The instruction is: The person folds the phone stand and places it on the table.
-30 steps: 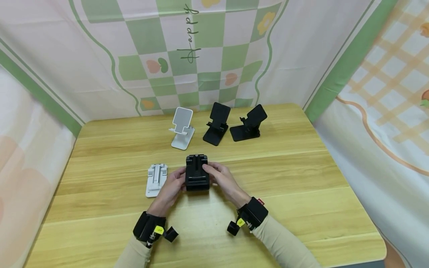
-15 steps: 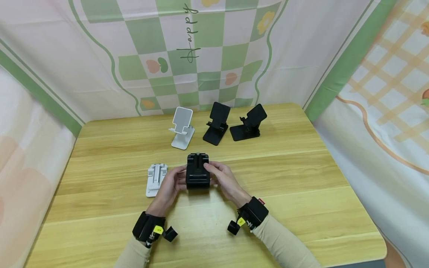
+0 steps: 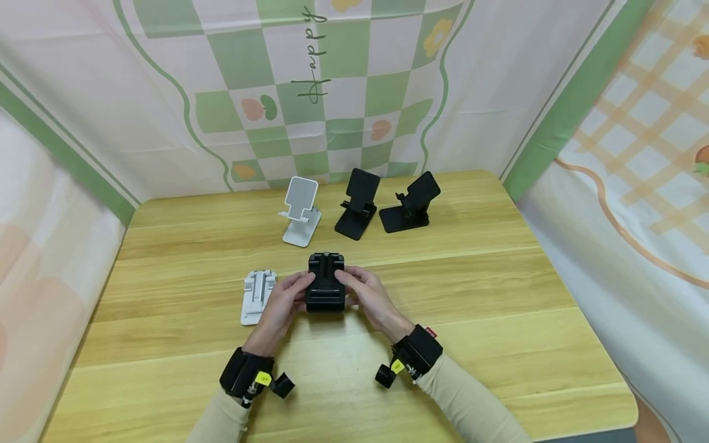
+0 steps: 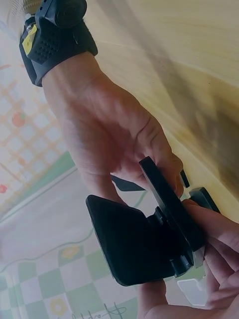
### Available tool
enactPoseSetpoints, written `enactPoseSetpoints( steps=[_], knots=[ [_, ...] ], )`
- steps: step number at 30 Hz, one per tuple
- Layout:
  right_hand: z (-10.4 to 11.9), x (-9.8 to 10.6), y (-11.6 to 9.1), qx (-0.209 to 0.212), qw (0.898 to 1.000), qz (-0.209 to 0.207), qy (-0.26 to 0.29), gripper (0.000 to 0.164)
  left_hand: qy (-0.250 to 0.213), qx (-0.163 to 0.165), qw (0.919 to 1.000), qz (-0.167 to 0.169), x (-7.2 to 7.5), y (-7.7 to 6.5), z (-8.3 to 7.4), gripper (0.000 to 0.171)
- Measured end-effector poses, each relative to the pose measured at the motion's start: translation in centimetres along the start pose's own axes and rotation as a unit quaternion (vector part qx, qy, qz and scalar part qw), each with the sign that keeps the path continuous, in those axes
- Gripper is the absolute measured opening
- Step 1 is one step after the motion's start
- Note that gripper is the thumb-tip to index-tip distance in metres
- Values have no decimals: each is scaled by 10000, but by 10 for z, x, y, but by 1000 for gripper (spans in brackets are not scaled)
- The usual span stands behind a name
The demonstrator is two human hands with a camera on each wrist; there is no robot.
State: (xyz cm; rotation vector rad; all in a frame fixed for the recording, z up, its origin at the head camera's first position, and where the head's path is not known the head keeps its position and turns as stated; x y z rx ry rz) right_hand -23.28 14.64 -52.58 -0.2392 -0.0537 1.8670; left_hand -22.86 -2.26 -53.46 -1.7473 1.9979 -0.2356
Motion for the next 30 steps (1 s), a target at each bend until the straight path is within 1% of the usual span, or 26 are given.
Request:
enactPoseSetpoints(
  steps=[7,16,24,30],
  knots=[
    [3,-2,0,104,9999,77,84,59,79,32,9999,-95,0,1,-1,49],
    [1,-2,0,143,9998,23,128,52,232,-196,9995,-17,0,2,0,48],
    [-4,-2,0,148,9997,57,172,50,241,-178,9995,-56,2,1,2,44],
    [-8,-2,1,97,9997,33,203,46,252,-207,9995,1,3,1,4,42]
  ],
)
Point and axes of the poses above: each hand's wrist, its own y-axis towards the middle knuckle, its own x-axis out of the back of the hand, z = x × y, the point moved 8 cm from there along y, towards the middle knuckle, and after that the axes turned 7 degrees about x, right-handed, at the moved point
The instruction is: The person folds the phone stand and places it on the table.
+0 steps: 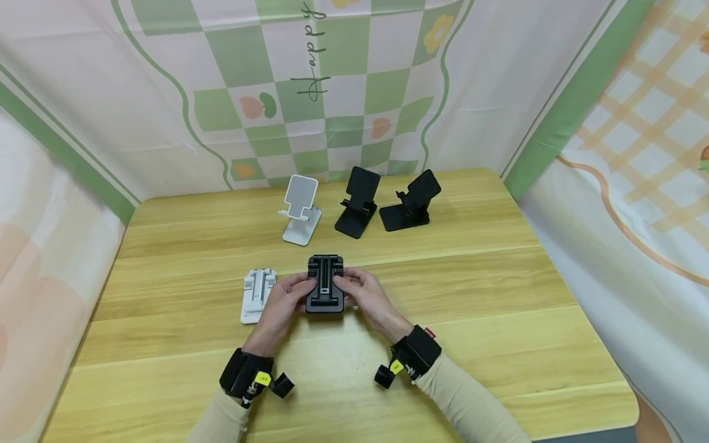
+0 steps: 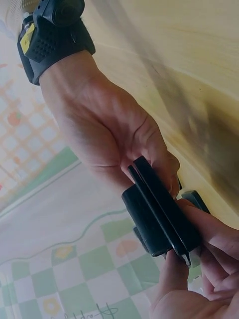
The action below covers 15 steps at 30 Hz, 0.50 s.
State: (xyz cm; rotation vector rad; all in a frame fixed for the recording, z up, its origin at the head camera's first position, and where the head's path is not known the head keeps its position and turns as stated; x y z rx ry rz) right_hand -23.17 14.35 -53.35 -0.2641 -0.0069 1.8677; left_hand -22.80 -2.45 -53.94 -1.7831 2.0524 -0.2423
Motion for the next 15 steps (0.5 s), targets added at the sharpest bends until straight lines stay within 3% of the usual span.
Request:
enactPoseSetpoints(
  steps=[10,15],
  knots=[
    [0,-2,0,-39,10000,15,-71,46,106,-20,9999,1,2,0,1,42],
    [1,-3,0,-35,10000,45,-81,48,453,86,9987,-220,8,-1,4,45]
  ],
)
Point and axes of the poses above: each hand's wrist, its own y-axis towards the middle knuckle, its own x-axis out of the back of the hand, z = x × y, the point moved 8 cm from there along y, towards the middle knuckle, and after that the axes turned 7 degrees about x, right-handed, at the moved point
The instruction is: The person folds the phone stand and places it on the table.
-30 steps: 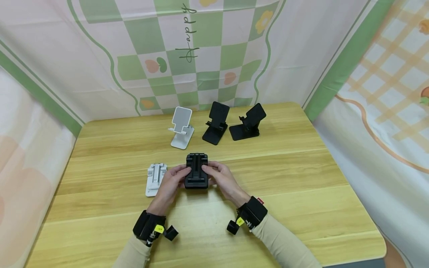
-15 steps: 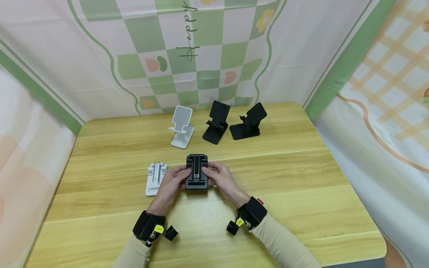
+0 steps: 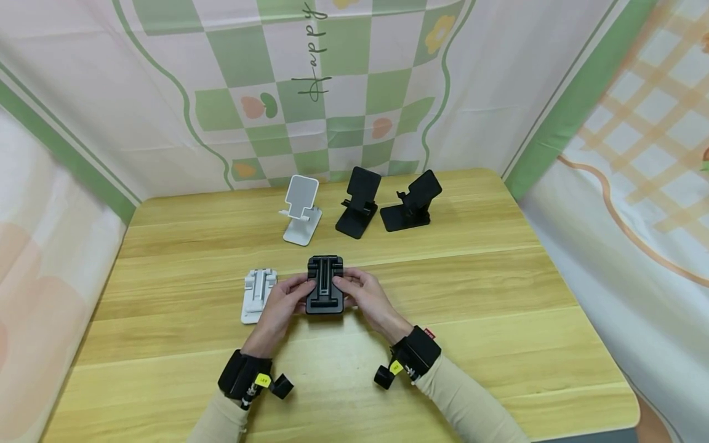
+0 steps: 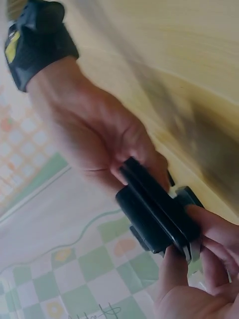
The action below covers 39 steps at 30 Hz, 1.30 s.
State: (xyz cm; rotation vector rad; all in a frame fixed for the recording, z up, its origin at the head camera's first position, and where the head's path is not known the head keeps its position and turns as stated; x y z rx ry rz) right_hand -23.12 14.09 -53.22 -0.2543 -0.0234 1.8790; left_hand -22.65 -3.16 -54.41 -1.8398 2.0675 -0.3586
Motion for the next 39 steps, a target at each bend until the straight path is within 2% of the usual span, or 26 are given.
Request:
enactPoseSetpoints(
  steps=[9,14,20,22,26,31,34,39],
  knots=[
    [-2,-6,2,84,9993,282,-232,49,469,82,9979,-450,17,-7,1,43],
    [-6,-3,2,-21,9970,201,-742,57,681,156,9959,-575,26,-10,1,41],
    [-3,6,1,158,9847,-156,-1728,55,1054,-40,9911,-814,36,-15,-4,36],
    [-1,9,1,232,9811,-264,-1902,54,1347,-194,9858,-987,38,-15,-9,33],
    [2,13,0,351,9786,-411,-1987,52,2021,-481,9694,-1309,41,-15,-18,28],
    [4,14,0,478,9774,-477,-2002,49,2568,-742,9521,-1483,40,-16,-25,26],
    [5,14,-1,570,9777,-483,-1963,48,2904,-954,9384,-1612,39,-17,-29,25],
    [7,15,-2,661,9783,-491,-1899,48,3486,-1270,9098,-1860,35,-19,-37,22]
  ],
)
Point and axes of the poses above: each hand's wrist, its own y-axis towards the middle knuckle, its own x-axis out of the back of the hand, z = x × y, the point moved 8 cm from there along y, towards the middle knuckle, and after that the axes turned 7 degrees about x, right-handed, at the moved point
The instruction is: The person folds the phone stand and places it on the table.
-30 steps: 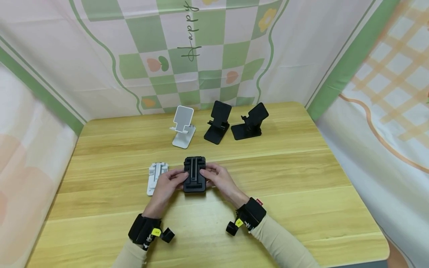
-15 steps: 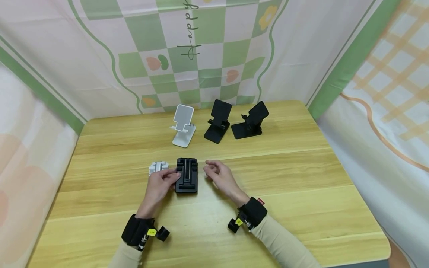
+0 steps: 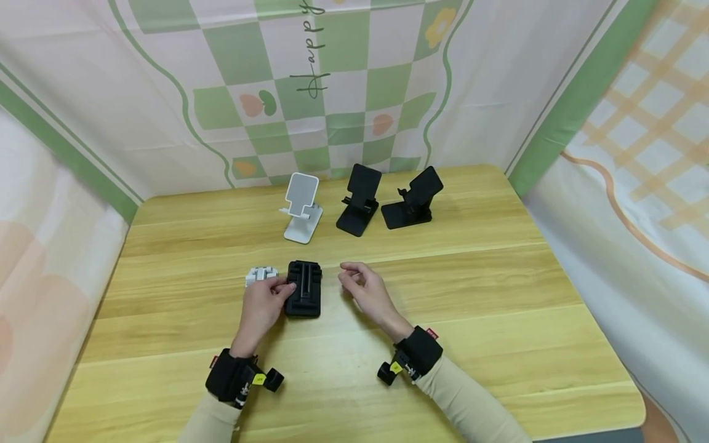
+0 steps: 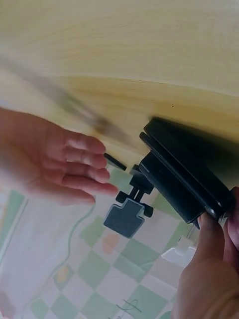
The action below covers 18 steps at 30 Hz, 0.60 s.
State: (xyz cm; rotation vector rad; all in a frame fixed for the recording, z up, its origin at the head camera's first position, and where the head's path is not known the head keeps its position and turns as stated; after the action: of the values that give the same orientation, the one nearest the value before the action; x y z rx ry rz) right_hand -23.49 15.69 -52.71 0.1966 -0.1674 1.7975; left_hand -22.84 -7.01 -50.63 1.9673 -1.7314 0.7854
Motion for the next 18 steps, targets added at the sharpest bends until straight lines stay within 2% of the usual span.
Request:
enactPoseSetpoints(
  steps=[2,9,14,18],
  knots=[
    [0,0,-1,28,10000,-8,35,47,159,-80,9998,-30,-1,0,-2,21],
    [0,1,-1,12,10000,-45,67,46,542,-7,9985,-65,-4,1,-1,15],
    [0,1,-1,-59,10000,-26,16,46,796,-253,9962,-255,-3,1,-6,14],
    [0,2,-2,-67,10000,7,21,46,834,-278,9958,-238,-2,0,-8,14]
  ],
)
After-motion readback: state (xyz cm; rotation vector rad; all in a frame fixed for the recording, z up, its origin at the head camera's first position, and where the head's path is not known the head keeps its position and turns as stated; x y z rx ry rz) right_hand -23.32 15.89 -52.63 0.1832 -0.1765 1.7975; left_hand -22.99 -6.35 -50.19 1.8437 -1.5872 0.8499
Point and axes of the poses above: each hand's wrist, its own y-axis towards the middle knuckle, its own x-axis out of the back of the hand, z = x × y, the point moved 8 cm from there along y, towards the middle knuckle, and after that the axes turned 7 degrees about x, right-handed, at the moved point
